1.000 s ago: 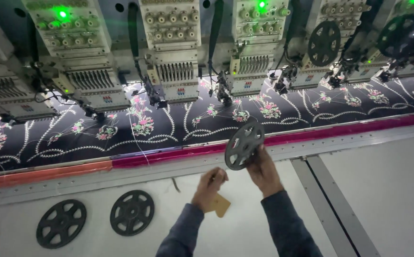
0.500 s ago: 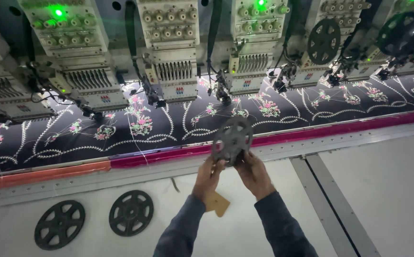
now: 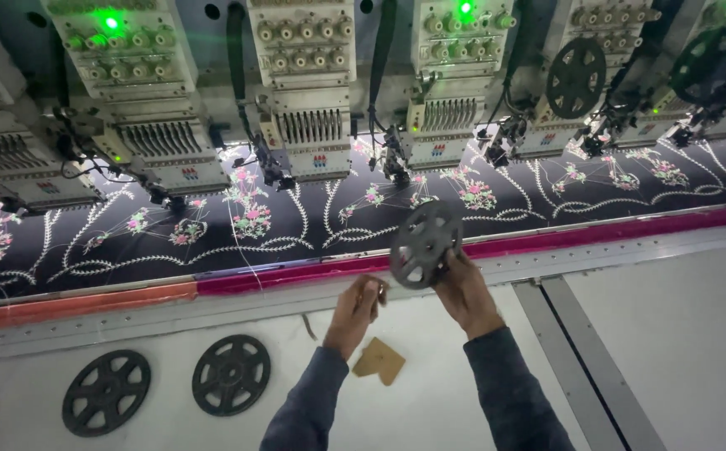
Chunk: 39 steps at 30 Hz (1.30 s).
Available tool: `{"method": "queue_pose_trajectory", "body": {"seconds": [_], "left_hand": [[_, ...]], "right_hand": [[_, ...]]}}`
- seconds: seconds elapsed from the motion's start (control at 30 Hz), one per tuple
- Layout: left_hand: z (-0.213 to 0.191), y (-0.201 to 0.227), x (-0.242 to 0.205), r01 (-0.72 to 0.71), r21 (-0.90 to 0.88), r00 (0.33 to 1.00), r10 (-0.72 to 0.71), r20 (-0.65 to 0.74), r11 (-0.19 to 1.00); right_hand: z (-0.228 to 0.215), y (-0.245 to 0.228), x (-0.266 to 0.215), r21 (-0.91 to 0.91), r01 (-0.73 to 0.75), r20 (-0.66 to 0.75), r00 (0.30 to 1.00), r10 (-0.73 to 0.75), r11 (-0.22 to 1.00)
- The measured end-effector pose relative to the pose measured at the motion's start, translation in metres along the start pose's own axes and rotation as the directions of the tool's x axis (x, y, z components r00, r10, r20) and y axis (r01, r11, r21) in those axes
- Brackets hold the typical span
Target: The person threads a bobbin and then guides the thread through the needle area of an industrial embroidery machine. They repeat this process for multiple machine heads, handling the thread and bobbin by hand to ensure proper setup for the embroidery task.
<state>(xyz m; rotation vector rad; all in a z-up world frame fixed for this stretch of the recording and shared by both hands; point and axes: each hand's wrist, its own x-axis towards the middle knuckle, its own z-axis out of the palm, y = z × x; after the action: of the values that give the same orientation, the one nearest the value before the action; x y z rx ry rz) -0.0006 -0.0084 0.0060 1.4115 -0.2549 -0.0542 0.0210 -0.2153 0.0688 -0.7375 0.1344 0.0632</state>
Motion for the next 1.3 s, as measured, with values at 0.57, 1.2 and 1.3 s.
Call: {"method": "queue_pose_trajectory", "body": {"seconds": [0.57, 1.2, 1.3], "left_hand": [[0.02, -0.069, -0.021, 0.246, 0.252, 0.928, -0.303, 0.217, 0.936], [0.036, -0.012, 0.046, -0.446, 0.35, 0.874, 0.485, -0.028, 0.824], [0.038, -0.015, 0.047, -0.444, 0.32, 0.866, 0.492, -0.085, 0.837]], "right_hand": [[-0.009, 0.024, 0.019, 0.641, -0.168, 0.009, 0.977, 0.212, 0.749], [0.03, 0.027, 0.004, 0.165, -0.266, -0.023, 0.962, 0.273, 0.95], [0.014, 0.033, 0.017, 0.074, -0.267, -0.09, 0.958, 0.273, 0.961]]}}
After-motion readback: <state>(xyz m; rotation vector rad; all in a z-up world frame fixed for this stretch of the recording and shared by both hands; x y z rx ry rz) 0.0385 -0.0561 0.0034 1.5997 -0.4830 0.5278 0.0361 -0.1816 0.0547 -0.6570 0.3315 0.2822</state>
